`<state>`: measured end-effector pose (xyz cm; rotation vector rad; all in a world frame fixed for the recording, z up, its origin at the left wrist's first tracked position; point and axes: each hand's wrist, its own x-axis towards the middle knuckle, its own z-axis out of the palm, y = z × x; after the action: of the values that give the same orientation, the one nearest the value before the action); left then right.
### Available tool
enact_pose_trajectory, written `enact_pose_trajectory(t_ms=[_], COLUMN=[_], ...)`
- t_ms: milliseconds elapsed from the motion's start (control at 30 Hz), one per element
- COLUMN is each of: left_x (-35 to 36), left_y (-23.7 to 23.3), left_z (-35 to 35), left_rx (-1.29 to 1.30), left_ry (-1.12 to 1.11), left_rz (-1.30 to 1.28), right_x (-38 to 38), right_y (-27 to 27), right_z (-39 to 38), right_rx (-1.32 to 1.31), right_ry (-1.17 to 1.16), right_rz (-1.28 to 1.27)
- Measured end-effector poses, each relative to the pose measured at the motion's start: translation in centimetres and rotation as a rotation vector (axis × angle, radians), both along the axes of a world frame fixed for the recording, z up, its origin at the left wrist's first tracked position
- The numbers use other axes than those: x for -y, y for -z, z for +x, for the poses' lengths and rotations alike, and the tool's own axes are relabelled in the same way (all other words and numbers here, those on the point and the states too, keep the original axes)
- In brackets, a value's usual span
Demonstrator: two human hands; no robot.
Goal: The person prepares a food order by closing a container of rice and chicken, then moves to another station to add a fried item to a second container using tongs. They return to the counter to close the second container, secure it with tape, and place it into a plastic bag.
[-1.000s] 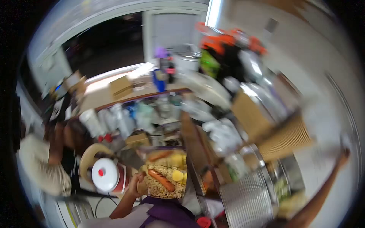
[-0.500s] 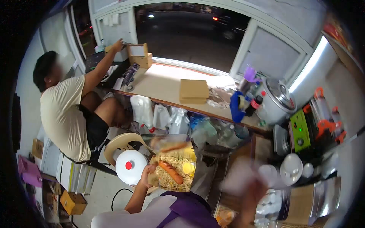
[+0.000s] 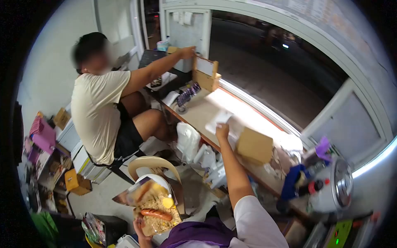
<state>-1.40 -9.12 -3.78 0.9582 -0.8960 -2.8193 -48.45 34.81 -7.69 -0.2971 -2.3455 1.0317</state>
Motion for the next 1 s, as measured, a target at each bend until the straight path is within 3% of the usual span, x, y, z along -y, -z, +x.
enact_pose_trajectory(t_ms=[100,167,300,333,433,500,567,600,633,667,700,767,867,933,1000], left_x=[-2.4,-4.1,-8.7,-9.5,-9.9,-11.6,-13.8,-13.7,-14.8,-15.9,-17.6,-21.6,-29.5,-34.9,-39.6], left_y=[0.0,-1.9,-5.6,-3.6,-4.6,-6.2,-5.5,-5.8,-6.7,-7.6,-7.7,-8.5,-10.1,-9.4,-10.8], left_z=[0.5,-1.3,-5.9,-5.1,-9.8,-13.4,-14.6,-17.1,-19.8,-22.6,-25.0,-30.0,-35.7,-38.1,-38.9], left_rx=[-0.006,-0.011,0.114,0.111,0.049,-0.016,-0.282,-0.339,-0.201,-0.058,-0.060,-0.140,-0.044,-0.092,-0.138], left_ry=[-0.232,-0.302,-0.357,-0.335,-0.282,-0.257,-0.003,0.133,0.204,0.265,0.341,0.587,0.881,1.084,1.260], left_rz=[-0.053,-0.089,-0.124,-0.079,-0.041,-0.062,-0.271,-0.245,-0.143,-0.034,-0.038,0.003,-0.059,0.132,0.056], right_x=[1.9,4.9,6.4,5.8,6.2,6.1,4.4,3.1,1.6,-0.2,-2.1,-6.4,-12.4,-15.9,-18.2], right_y=[1.5,-5.1,-5.0,-3.5,-5.0,-6.0,-7.9,-11.3,-13.7,-14.1,-16.0,-17.2,-17.8,-16.2,-16.8], right_z=[1.0,3.8,3.9,5.6,5.9,6.9,11.7,13.5,15.3,16.4,17.9,19.0,21.0,21.6,22.0], right_rx=[0.210,0.347,0.299,0.304,0.266,0.020,-0.017,0.030,0.074,-0.013,0.146,0.040,0.120,0.072,0.128], right_ry=[0.056,0.190,0.043,-0.002,-0.102,-0.167,-0.446,-0.479,-0.512,-0.403,-0.258,-0.068,0.117,0.212,0.309], right_rz=[0.097,0.178,0.215,0.215,0.160,0.121,-0.219,-0.328,-0.439,-0.375,-0.447,-0.319,-0.437,-0.481,-0.259])
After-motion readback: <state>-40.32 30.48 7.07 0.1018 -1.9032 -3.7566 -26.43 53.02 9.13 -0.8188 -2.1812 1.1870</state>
